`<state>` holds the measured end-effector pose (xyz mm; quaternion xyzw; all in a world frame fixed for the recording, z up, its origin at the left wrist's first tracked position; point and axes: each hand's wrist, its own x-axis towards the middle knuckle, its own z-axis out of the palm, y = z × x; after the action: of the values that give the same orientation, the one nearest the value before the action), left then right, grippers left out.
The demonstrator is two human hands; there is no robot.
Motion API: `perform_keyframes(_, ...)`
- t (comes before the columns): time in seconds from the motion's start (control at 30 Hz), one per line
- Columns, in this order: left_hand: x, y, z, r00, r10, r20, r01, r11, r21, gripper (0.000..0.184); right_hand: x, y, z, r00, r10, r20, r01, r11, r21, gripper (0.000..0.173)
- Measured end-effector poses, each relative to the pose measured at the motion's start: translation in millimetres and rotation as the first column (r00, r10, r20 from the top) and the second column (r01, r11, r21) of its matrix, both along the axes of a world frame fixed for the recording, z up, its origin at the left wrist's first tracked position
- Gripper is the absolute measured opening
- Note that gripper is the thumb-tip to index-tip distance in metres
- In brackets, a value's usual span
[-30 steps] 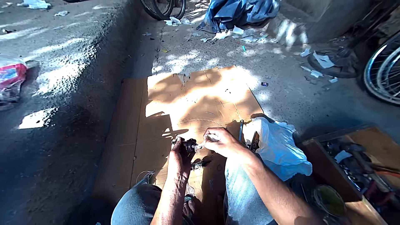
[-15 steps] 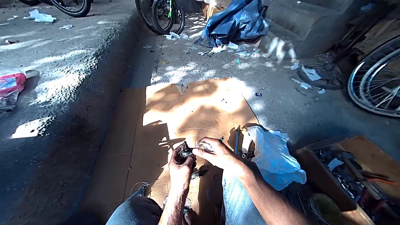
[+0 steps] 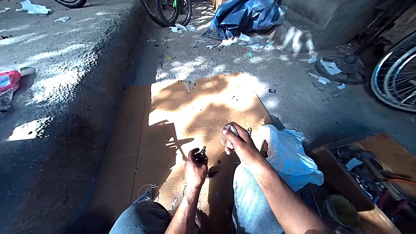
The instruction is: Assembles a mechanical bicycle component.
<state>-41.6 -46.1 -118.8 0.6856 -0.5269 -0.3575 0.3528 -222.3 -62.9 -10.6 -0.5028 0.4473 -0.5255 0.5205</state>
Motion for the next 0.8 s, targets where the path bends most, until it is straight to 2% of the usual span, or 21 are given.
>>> perform_keyframes(0.1,8.4,-22.6,-17.5,0.985,-0.061,0.164,-0.005,0.927,0.375,0.041,4.1,8.2,-0.2,0.999,0.054,0.005,-0.054,0.998,0.012,0.017)
perform_keyframes(0.13,11.5,-27.1,-28.2,0.974,-0.106,0.202,-0.002,0.883,0.469,0.04,3.0,10.1,0.2,0.996,0.091,0.014,-0.092,0.995,0.026,0.019)
perform_keyframes(0.2,15.6,-34.0,-49.4,0.939,-0.204,0.276,0.011,0.82,0.572,0.043,-0.3,9.9,4.7,0.99,0.143,0.016,-0.144,0.987,0.075,0.01)
perform_keyframes(0.3,17.7,-41.3,-74.8,0.856,-0.328,0.399,0.036,0.809,0.587,0.057,-2.4,-1.1,1.4,0.984,0.169,-0.057,-0.161,0.979,0.123,0.019)
perform_keyframes(0.37,19.2,-39.0,-92.5,0.825,-0.362,0.434,0.078,0.833,0.547,0.067,-2.7,-9.1,-6.6,0.956,0.154,-0.25,-0.123,0.983,0.138,0.026)
perform_keyframes(0.43,20.5,-34.6,-110.9,0.811,-0.367,0.456,0.123,0.869,0.48,0.08,-1.5,-16.3,-14.0,0.918,0.137,-0.372,-0.103,0.989,0.11,0.03)
perform_keyframes(0.47,20.1,-31.9,-117.8,0.805,-0.364,0.469,0.145,0.886,0.44,0.079,-1.3,-19.7,-16.7,0.909,0.125,-0.397,-0.096,0.991,0.093,0.031)
perform_keyframes(0.53,16.6,-21.0,-122.0,0.752,-0.41,0.517,0.209,0.891,0.403,0.061,-1.8,-23.2,-19.7,0.914,0.113,-0.389,-0.092,0.993,0.072,0.031)
perform_keyframes(0.6,11.9,-7.6,-124.0,0.629,-0.533,0.566,0.314,0.84,0.442,0.052,-3.0,-24.8,-20.6,0.911,0.141,-0.388,-0.115,0.989,0.088,0.031)
perform_keyframes(0.67,7.4,1.2,-127.7,0.504,-0.641,0.579,0.378,0.766,0.52,0.067,-2.6,-27.0,-22.3,0.88,0.183,-0.438,-0.15,0.983,0.11,0.032)
perform_keyframes(0.73,5.0,6.4,-131.1,0.451,-0.698,0.555,0.372,0.713,0.594,0.079,-0.9,-27.3,-24.8,0.844,0.209,-0.494,-0.173,0.978,0.117,0.033)
perform_keyframes(0.8,2.3,8.2,-134.0,0.415,-0.732,0.54,0.365,0.678,0.638,0.078,-0.6,-27.1,-22.2,0.827,0.242,-0.508,-0.192,0.97,0.151,0.034)
